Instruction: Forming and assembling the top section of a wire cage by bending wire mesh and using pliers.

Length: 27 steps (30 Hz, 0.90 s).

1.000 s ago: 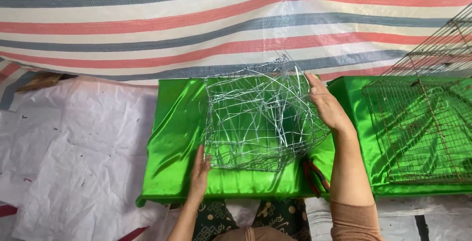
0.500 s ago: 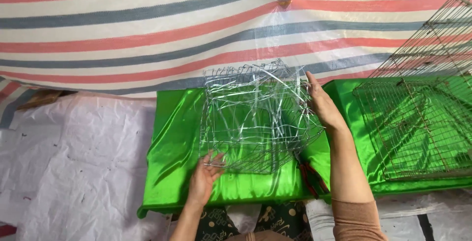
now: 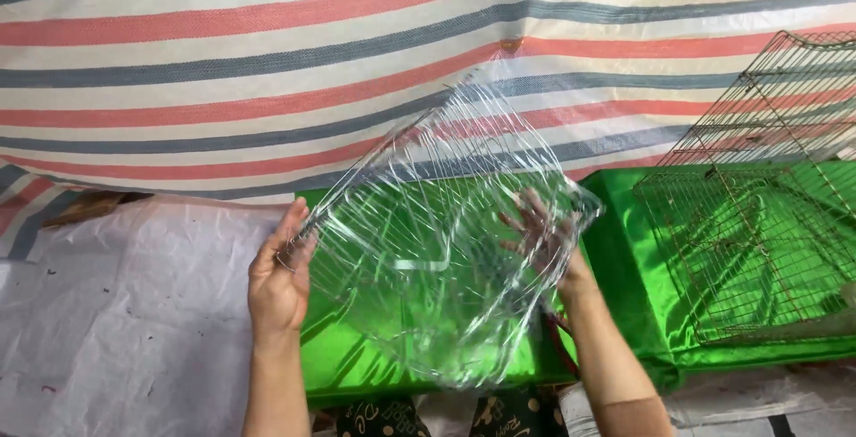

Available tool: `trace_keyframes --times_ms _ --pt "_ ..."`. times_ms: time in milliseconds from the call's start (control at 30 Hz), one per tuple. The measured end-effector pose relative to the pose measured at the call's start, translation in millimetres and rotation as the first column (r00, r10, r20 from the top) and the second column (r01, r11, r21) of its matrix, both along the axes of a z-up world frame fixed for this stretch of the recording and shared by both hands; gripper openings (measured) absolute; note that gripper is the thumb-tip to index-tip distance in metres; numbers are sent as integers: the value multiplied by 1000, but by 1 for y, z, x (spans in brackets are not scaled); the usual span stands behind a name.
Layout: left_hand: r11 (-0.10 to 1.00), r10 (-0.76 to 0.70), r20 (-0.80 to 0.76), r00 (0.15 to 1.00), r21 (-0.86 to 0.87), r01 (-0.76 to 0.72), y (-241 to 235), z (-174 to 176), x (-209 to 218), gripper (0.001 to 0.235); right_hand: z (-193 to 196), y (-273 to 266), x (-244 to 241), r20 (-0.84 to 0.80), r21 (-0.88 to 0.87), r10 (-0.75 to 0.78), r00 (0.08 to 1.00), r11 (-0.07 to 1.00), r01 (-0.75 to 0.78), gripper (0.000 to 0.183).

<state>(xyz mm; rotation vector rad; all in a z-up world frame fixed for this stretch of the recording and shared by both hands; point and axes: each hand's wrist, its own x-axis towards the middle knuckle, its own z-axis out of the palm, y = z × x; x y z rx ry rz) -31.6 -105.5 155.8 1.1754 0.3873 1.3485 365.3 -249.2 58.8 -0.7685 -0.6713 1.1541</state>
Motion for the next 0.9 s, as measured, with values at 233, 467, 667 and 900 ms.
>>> trace_keyframes --times_ms 233,467,667,900 --pt "999 -51 7 999 -6 51 19 -16 -9 25 -14 -4 -32 -302 -87 -115 946 992 93 106" --pt "869 117 29 993 -486 -88 26 -56 -11 23 1 -26 -18 -70 -166 -42 997 986 30 105" --pt "740 -21 -234 972 -658 -142 25 -101 -11 40 56 -52 -11 124 -62 -27 992 997 35 130" --pt "737 -112 -214 970 -672 -63 -17 -130 -5 62 107 -61 -21 287 48 -93 954 995 83 128"
